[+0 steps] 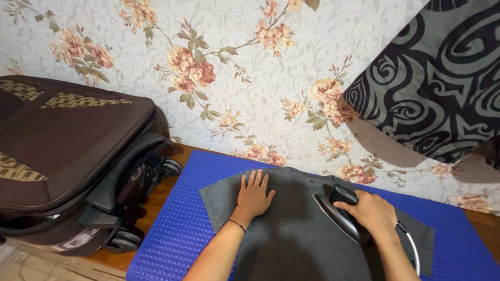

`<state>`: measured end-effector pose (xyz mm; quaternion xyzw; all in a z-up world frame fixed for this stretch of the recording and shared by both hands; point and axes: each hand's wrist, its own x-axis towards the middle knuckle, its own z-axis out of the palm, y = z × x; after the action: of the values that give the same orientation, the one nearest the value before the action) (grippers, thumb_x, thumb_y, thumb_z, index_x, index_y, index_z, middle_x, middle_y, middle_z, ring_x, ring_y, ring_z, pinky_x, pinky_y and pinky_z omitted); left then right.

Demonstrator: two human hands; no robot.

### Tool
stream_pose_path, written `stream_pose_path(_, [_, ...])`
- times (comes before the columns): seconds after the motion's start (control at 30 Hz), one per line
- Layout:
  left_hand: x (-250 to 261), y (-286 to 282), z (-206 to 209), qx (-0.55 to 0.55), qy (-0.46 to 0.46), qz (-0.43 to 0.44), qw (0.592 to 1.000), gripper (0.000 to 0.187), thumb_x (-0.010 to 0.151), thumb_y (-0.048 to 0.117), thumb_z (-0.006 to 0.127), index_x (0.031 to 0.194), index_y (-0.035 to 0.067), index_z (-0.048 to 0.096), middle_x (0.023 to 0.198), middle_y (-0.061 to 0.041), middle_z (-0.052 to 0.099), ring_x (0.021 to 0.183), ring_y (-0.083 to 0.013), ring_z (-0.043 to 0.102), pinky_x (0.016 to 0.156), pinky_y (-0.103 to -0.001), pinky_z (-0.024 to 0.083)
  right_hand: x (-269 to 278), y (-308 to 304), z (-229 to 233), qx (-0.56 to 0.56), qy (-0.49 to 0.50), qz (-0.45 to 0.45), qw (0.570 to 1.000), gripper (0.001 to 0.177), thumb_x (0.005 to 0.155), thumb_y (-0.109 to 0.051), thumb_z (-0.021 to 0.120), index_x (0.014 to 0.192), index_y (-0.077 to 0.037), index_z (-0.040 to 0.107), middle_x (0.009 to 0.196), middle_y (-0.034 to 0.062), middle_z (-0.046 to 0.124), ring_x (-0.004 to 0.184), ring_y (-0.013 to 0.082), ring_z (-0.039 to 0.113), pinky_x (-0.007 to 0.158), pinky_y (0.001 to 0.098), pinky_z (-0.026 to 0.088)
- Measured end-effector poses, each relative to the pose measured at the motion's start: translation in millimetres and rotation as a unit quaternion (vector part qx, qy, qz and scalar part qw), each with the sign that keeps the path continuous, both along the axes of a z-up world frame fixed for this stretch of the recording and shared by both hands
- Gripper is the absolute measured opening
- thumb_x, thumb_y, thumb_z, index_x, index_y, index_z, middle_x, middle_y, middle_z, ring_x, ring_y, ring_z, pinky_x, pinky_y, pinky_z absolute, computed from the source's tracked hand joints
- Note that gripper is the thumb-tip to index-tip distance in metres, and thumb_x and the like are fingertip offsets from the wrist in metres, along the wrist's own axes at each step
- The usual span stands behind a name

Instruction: The person irons a gray t-shirt laid flat on a blue mat. They use a black iron to smooth the fabric, moving it across the chest, sleeves, and body of the shirt while holding it in place with their other hand.

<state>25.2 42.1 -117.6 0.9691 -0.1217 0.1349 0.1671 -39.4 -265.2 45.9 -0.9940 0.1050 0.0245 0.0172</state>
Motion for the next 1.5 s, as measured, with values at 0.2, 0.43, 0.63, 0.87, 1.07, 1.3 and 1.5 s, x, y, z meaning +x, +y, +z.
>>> stream_pose_path(0.2, [1.5,-0.1,-0.7,-0.001,-0.012,-0.002,1.000,0.069,0.098,0.050,0.051,0.151,0.006,0.044,0.162,-0.021,0.032,0.150,-0.0387,0.026,0.120,-0.061,0.015,0.9,0.3,-0.4,0.004,0.001,0.002,1.000,0.074,0.071,-0.080,0.069,0.105,-0.015,0.077,0.096,0.0127,0.080,0.098,0.0318,0.077,0.085,0.0459,0.060])
stream_pose_path(0.43, [-0.1,-0.2,3.5,0.004,-0.001,-0.003,1.000,0.069,0.098,0.050,0.050,0.151,0.006,0.044,0.162,-0.021,0.032,0.151,-0.0387,0.026,0.120,-0.061,0.015,0.1,0.6,0.4,0.000,-0.004,0.002,1.000,0.074,0.071,-0.079,0.070,0.103,-0.014,0.077,0.096,0.0126,0.080,0.098,0.0315,0.077,0.084,0.0457,0.060])
stream_pose_path(0.63, [0.5,-0.7,2.9,0.005,-0.002,-0.001,1.000,0.069,0.098,0.050,0.050,0.151,0.006,0.043,0.162,-0.020,0.032,0.151,-0.0381,0.025,0.120,-0.061,0.015,0.2,0.7,1.4,0.006,0.013,-0.008,1.000,0.074,0.070,-0.080,0.069,0.103,-0.014,0.077,0.095,0.0116,0.081,0.097,0.0298,0.078,0.085,0.0447,0.061])
stream_pose_path(0.87, [-1.3,-2.3,7.1,0.014,0.023,0.000,1.000,0.070,0.099,0.051,0.048,0.153,0.007,0.041,0.164,-0.020,0.030,0.152,-0.0379,0.023,0.121,-0.061,0.013,1.2,-6.5,-4.4,-0.001,-0.032,0.020,0.999,0.074,0.070,-0.079,0.070,0.105,-0.015,0.076,0.097,0.0138,0.079,0.098,0.0341,0.076,0.086,0.0465,0.060])
stream_pose_path(1.07, [-1.5,-3.7,13.4,0.027,0.048,0.001,0.998,0.071,0.100,0.052,0.046,0.155,0.007,0.037,0.165,-0.019,0.026,0.154,-0.0368,0.019,0.122,-0.060,0.011,-1.3,-4.8,-2.2,0.013,-0.018,-0.002,1.000,0.073,0.069,-0.079,0.071,0.101,-0.014,0.078,0.097,0.0139,0.079,0.099,0.0336,0.076,0.086,0.0466,0.060])
stream_pose_path(1.3, [3.4,-0.4,4.2,0.028,0.040,-0.003,0.999,0.071,0.100,0.052,0.046,0.155,0.009,0.037,0.165,-0.018,0.027,0.154,-0.0363,0.021,0.121,-0.060,0.012,7.1,-15.6,-17.8,-0.013,-0.059,-0.011,0.998,0.075,0.077,-0.078,0.066,0.108,-0.011,0.075,0.097,0.0172,0.078,0.096,0.0366,0.076,0.083,0.0494,0.059])
stream_pose_path(1.5, [7.1,-2.3,-0.6,0.021,0.036,0.002,0.999,0.071,0.099,0.052,0.047,0.155,0.010,0.038,0.166,-0.018,0.027,0.154,-0.0358,0.022,0.122,-0.060,0.012,15.2,-20.5,-22.6,-0.043,-0.050,-0.053,0.996,0.079,0.077,-0.082,0.065,0.108,-0.009,0.076,0.097,0.0200,0.077,0.096,0.0387,0.075,0.082,0.0507,0.059])
